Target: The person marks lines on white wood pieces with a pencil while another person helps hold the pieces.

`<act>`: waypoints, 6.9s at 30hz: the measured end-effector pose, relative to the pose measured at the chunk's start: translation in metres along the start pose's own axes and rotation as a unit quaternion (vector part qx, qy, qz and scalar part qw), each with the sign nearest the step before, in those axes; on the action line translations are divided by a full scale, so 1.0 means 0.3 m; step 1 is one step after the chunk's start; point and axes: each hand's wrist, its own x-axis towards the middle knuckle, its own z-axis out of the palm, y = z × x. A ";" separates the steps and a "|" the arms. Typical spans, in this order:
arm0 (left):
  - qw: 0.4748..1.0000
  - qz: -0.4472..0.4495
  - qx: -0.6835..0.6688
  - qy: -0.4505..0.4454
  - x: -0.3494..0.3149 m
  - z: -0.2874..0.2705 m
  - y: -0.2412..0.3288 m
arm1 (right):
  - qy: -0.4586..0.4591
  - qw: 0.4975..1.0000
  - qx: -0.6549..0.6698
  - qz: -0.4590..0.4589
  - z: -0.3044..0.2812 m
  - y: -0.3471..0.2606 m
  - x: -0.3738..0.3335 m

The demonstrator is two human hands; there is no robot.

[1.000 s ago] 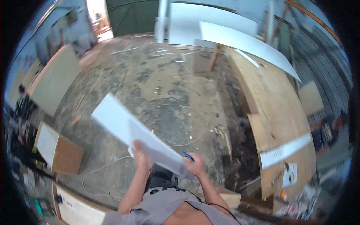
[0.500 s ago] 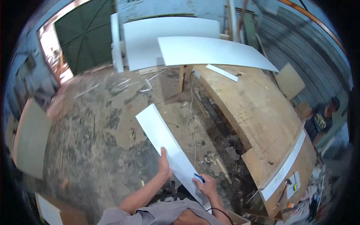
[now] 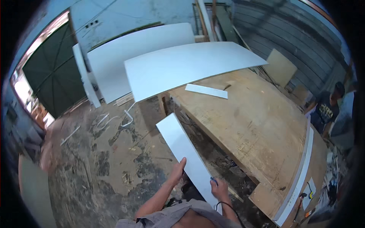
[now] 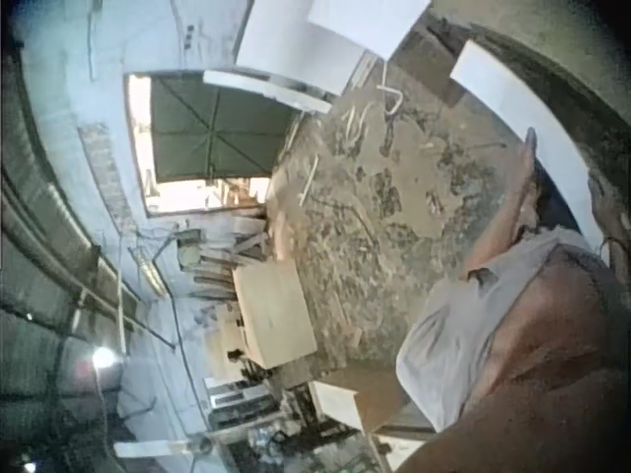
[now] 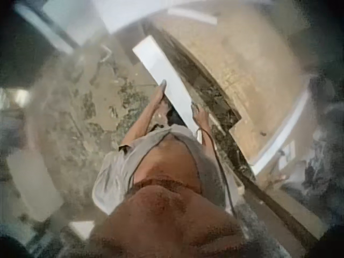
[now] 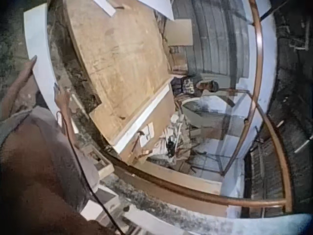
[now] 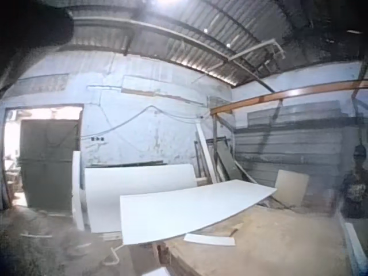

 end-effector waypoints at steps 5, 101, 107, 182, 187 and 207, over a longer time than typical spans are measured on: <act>0.977 0.023 0.206 -0.052 0.344 -0.003 0.196 | -0.047 0.999 0.002 -0.026 -0.172 -0.031 0.470; 0.715 -0.120 0.646 -0.238 1.803 0.096 0.804 | -0.052 0.938 -0.265 0.216 0.100 0.361 1.563; 0.652 0.238 0.697 -0.179 2.098 0.432 1.008 | -0.003 0.947 -0.298 0.121 -0.003 0.401 1.652; 0.787 0.290 0.543 -0.035 2.549 0.858 0.475 | -0.051 0.976 -0.199 0.079 -0.488 1.075 1.899; 0.787 0.303 0.537 -0.034 2.550 0.836 0.476 | -0.053 0.977 -0.191 0.077 -0.497 1.068 1.924; 0.754 0.344 0.557 -0.056 2.551 0.872 0.506 | -0.068 0.971 -0.182 0.140 -0.510 1.028 1.931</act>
